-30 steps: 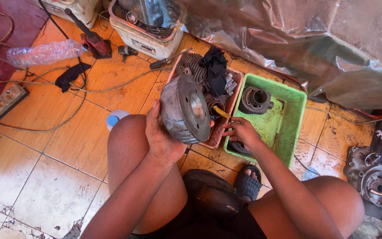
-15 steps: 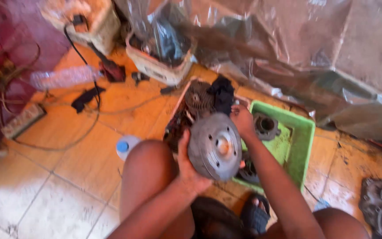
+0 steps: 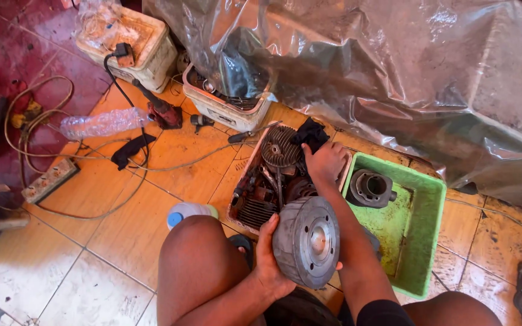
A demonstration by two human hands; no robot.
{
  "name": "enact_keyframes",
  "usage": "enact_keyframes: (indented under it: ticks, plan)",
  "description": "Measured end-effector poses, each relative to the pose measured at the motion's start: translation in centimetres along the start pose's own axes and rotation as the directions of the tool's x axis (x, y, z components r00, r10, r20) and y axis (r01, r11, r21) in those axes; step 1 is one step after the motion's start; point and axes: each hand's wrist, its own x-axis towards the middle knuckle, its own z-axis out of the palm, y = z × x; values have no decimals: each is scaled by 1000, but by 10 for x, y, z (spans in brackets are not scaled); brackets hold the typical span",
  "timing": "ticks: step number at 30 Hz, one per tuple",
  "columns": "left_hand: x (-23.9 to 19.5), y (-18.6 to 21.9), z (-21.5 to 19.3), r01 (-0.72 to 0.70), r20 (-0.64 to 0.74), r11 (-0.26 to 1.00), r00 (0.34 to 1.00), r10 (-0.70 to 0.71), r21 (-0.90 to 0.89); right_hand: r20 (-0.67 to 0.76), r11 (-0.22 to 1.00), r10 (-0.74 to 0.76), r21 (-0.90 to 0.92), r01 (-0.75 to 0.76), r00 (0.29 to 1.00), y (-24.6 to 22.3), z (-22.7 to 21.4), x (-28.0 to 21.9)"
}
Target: Cleaning and inspecting motorcycle engine components using a brush and cloth
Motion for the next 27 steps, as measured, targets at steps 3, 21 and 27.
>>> enact_keyframes:
  ticks: [3,21,27]
  plan:
    - [-9,7,7,4,-48,1000,999,-4,6,127,967,212,118,-227,969,-5,15,5]
    - [-36,7,59,-172,-193,985,966,171,10,-151,232,304,969,81,941,17,-199,-100]
    - [-57,-2,48,-110,-34,994,993,109,-28,-69,-177,146,980,94,987,58,-278,-134]
